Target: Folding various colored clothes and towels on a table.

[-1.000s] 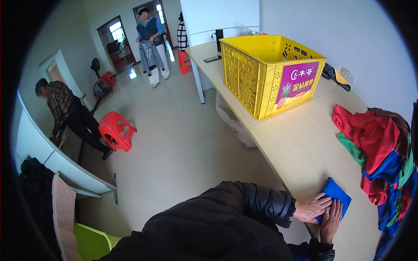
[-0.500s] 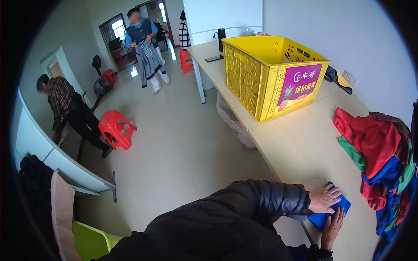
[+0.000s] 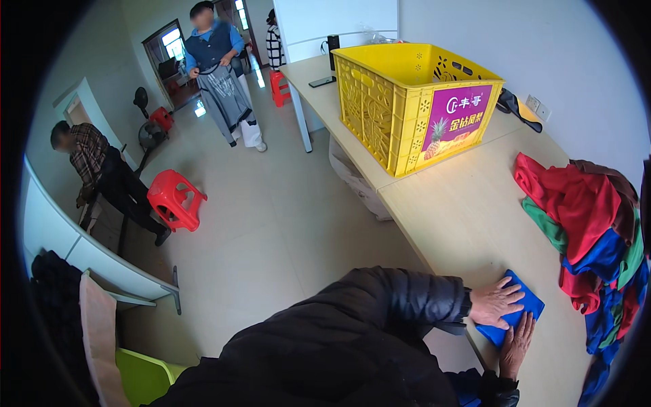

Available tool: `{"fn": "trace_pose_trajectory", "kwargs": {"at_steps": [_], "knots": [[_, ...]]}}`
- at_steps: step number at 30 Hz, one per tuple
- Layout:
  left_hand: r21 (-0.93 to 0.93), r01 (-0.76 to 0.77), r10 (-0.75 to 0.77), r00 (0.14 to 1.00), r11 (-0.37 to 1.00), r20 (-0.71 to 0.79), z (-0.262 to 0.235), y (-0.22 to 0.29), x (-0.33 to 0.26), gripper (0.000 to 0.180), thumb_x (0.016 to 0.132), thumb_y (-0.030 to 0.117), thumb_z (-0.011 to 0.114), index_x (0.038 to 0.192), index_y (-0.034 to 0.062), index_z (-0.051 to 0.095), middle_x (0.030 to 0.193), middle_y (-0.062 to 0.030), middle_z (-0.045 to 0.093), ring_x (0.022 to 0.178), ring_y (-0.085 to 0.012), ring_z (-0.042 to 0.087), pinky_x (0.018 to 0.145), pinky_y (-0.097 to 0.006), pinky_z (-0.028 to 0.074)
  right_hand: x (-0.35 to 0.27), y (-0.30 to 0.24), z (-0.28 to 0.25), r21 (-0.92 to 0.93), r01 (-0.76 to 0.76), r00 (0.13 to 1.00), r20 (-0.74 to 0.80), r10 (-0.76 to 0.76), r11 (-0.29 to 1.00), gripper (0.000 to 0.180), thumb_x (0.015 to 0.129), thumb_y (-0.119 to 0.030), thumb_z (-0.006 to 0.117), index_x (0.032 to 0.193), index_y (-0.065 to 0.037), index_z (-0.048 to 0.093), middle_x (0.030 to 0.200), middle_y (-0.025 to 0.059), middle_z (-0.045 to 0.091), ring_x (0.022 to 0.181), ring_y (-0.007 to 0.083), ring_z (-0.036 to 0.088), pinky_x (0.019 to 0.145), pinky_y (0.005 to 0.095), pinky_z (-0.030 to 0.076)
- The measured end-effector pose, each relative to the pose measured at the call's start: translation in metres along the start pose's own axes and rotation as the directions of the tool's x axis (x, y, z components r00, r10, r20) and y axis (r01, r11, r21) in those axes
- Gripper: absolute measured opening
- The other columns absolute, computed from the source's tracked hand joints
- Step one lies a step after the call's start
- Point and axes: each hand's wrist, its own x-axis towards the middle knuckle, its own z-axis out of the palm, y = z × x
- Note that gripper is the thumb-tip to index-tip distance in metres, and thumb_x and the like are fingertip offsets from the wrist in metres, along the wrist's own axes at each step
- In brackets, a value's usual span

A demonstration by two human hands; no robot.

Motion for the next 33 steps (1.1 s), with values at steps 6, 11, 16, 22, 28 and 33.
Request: {"fn": "trace_pose_trajectory", "kwargs": {"at_steps": [6, 11, 16, 22, 28, 33], "knots": [[-0.058, -0.053, 0.054, 0.998, 0.997, 0.014, -0.028, 0.014, -0.057, 0.074, 0.082, 0.046, 0.072, 0.138, 0.0025, 0.051, 0.147, -0.0215, 0.040, 0.140, -0.0377, 0.033, 0.115, -0.049, 0.027, -0.029, -0.077, -0.058, -0.008, -0.133, 0.976, -0.174, 0.129, 0.991, 0.049, 0.101, -0.019, 0.050, 0.146, 0.000, 0.040, 0.148, 0.0225, 0.042, 0.136, 0.0397, 0.041, 0.111, 0.0471, 0.034], [0.068, -0.128, 0.128, 0.992, 0.989, 0.002, -0.041, 0.021, -0.062, 0.068, 0.071, 0.039, 0.081, 0.124, 0.0028, 0.058, 0.129, -0.0173, 0.048, 0.124, -0.0317, 0.044, 0.103, -0.042, 0.039, -0.039, -0.076, -0.057, 0.283, -0.239, 0.964, -0.045, 0.261, 0.929, 0.041, 0.101, -0.017, 0.052, 0.138, 0.002, 0.049, 0.132, 0.0234, 0.055, 0.118, 0.0392, 0.056, 0.098, 0.0438, 0.046], [0.162, -0.184, 0.180, 0.983, 0.969, 0.039, -0.044, 0.032, -0.057, 0.047, 0.071, 0.035, 0.079, 0.102, 0.0051, 0.060, 0.105, -0.0101, 0.053, 0.100, -0.0242, 0.049, 0.085, -0.039, 0.043, -0.023, -0.024, -0.031, 0.229, -0.124, 0.986, -0.084, 0.146, 0.966, 0.040, 0.101, -0.016, 0.052, 0.135, 0.004, 0.050, 0.131, 0.0234, 0.056, 0.119, 0.0415, 0.055, 0.101, 0.0465, 0.044], [0.100, -0.261, 0.270, 0.959, 0.960, -0.084, -0.032, 0.041, -0.051, 0.033, 0.076, 0.034, 0.074, 0.089, 0.0083, 0.057, 0.091, -0.0048, 0.052, 0.090, -0.0214, 0.051, 0.077, -0.038, 0.042, 0.001, -0.023, -0.030, 0.030, -0.048, 0.997, -0.056, 0.049, 0.998, 0.041, 0.101, -0.020, 0.051, 0.134, 0.005, 0.050, 0.135, 0.0234, 0.054, 0.122, 0.0420, 0.053, 0.108, 0.0467, 0.038], [-0.008, -0.095, 0.094, 0.989, 0.995, -0.119, -0.013, 0.011, -0.018, 0.028, 0.087, 0.034, 0.063, 0.093, 0.0073, 0.058, 0.095, -0.0074, 0.052, 0.095, -0.0226, 0.051, 0.086, -0.040, 0.040, 0.013, -0.057, -0.020, -0.074, -0.035, 0.999, -0.041, 0.033, 0.997, 0.046, 0.103, -0.023, 0.047, 0.140, 0.003, 0.046, 0.147, 0.0223, 0.045, 0.135, 0.0405, 0.042, 0.114, 0.0495, 0.030], [0.125, 0.032, -0.013, 0.989, 0.992, -0.145, 0.006, -0.008, -0.013, 0.039, 0.091, 0.038, 0.060, 0.115, 0.0070, 0.059, 0.123, -0.0123, 0.053, 0.122, -0.0266, 0.045, 0.104, -0.049, 0.032, 0.017, -0.055, 0.010, -0.130, -0.013, 0.998, -0.066, 0.004, 0.991, 0.050, 0.105, -0.026, 0.042, 0.147, 0.001, 0.038, 0.154, 0.0206, 0.036, 0.144, 0.0379, 0.031, 0.118, 0.0495, 0.024]]}}
